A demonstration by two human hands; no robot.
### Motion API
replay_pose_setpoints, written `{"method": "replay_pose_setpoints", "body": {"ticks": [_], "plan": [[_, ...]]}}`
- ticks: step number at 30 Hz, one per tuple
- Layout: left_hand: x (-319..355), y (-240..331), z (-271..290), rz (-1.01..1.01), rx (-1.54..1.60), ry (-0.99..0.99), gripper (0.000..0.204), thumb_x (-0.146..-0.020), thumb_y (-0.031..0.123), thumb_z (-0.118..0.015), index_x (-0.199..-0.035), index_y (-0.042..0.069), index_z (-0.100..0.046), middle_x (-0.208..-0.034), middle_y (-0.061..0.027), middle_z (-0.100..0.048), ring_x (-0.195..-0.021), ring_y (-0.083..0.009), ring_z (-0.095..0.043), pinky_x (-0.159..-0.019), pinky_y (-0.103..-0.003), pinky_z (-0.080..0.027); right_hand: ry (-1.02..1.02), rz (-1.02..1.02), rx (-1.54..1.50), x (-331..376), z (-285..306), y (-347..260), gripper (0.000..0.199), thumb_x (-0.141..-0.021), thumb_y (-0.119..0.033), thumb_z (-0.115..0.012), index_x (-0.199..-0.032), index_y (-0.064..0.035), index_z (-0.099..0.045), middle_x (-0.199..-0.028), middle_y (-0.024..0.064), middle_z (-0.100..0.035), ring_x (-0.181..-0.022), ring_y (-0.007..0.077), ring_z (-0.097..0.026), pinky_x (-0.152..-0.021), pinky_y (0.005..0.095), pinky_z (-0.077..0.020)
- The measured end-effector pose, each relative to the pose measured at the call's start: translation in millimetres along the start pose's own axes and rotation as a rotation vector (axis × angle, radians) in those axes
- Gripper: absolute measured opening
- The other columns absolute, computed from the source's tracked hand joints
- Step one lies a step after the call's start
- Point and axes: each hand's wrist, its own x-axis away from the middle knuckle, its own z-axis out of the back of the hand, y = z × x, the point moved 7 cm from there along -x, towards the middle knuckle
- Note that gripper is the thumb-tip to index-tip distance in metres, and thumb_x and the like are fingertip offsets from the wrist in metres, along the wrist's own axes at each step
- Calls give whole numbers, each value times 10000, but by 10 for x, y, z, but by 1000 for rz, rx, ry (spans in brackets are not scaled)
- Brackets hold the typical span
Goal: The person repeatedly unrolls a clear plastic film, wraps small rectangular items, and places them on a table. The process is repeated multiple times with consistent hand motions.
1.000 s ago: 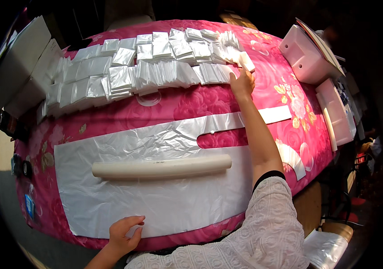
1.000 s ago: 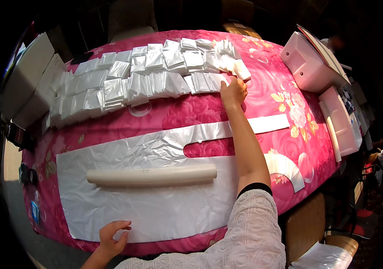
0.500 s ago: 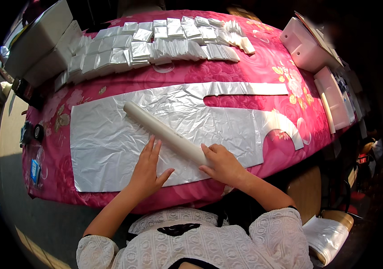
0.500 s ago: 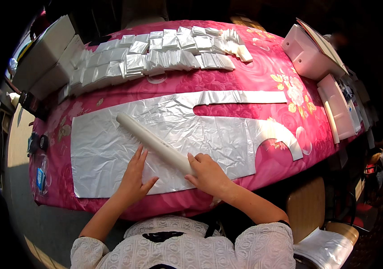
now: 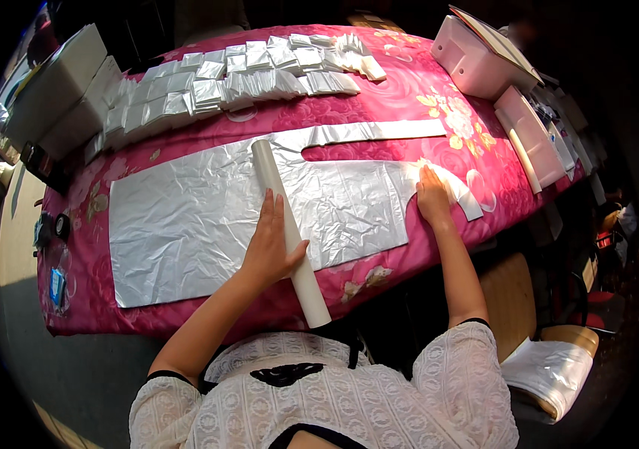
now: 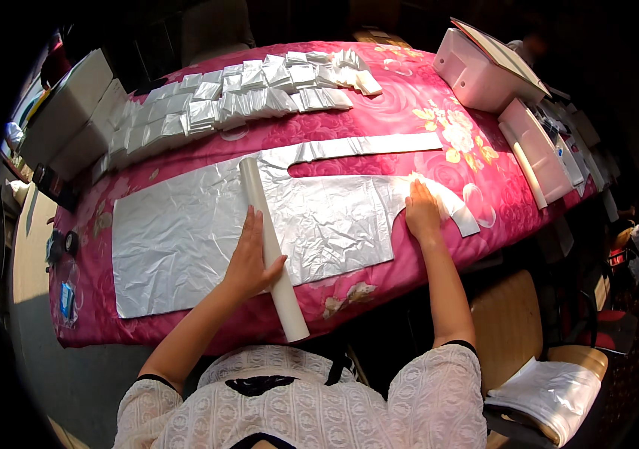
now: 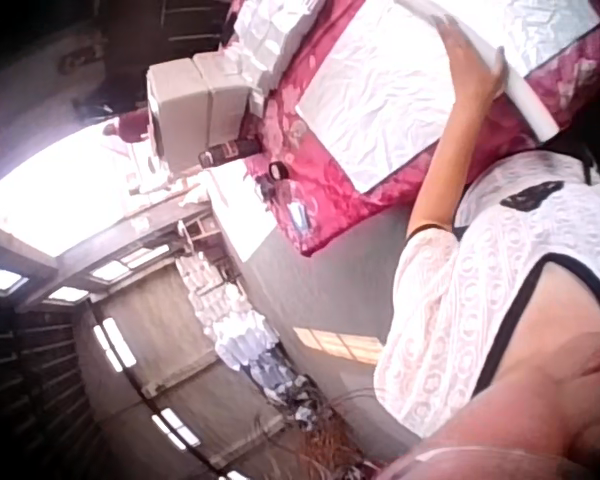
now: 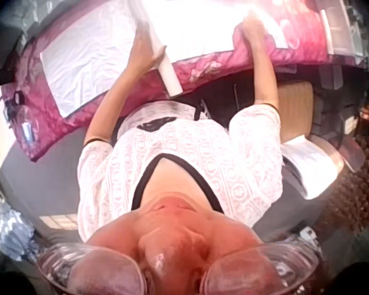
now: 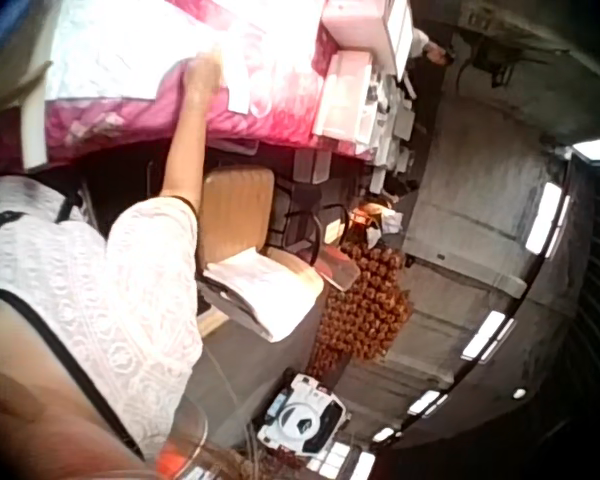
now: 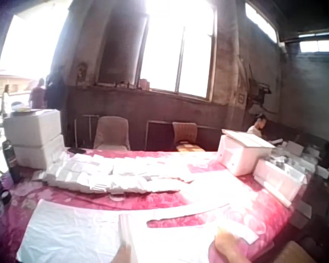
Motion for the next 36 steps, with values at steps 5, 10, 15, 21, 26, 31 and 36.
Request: {"method": "replay_pose_setpoints", "body": {"ticks": [5,10,15,21,26,31,36], "plan": [[0,-2,-41,-1,-106,-39,804,-757,256,-631,-1352,-70,-201,-1421,-297,-123,-1330,-419,-144,-1073,-418,-207,112,-526,531,93,440,612,395,-842,-183,-501,-1199,-14,-502,-1289,178,-450,-1252,320,-352,-1036,467,-249],[-19,21,-60,16,-19,0,801,-771,276,-617,-1356,-69,-191,-1433,-290,-74,-1336,-414,-125,-1079,-416,-188,190,110,-191,44,424,-759,410,-804,-136,-565,-1177,23,-505,-1267,212,-455,-1242,348,-357,-1040,423,-271],[54,-5,-129,-56,-50,-44,857,-763,338,-625,-1357,-80,-169,-1424,-306,-73,-1329,-440,-103,-1082,-434,-164,-141,430,-290,248,-46,-1471,431,-840,-204,-517,-1211,15,-496,-1319,188,-424,-1250,311,-364,-1038,379,-285],[31,38,-140,-55,-36,-79,875,-755,354,-628,-1353,-85,-164,-1414,-316,-95,-1323,-450,-112,-1083,-438,-167,101,-67,-63,6,102,408,376,-858,-145,-451,-1178,43,-512,-1266,215,-468,-1205,322,-421,-1020,362,-323],[-1,79,-187,-69,-31,-57,847,-751,301,-629,-1368,-53,-169,-1430,-287,-95,-1340,-412,-105,-1088,-426,-150,318,-15,-72,87,400,430,72,-717,-93,-653,-731,-43,-603,-822,87,-645,-791,282,-606,-742,378,-463],[-14,240,-19,-141,24,41,684,-790,242,-600,-1329,-39,-287,-1394,-258,-235,-1315,-356,-239,-1065,-420,-227,506,163,-318,180,821,-799,144,-677,-61,-677,-728,-40,-544,-732,84,-613,-677,264,-590,-625,348,-458],[80,62,-98,417,1043,-67,479,-870,243,-549,-1248,-15,-409,-1125,-139,-532,-1012,-197,-547,-851,-307,-451,-169,78,-910,663,735,-2331,171,-718,-68,-659,-835,-19,-543,-705,63,-563,-570,149,-528,-534,270,-435]]}}
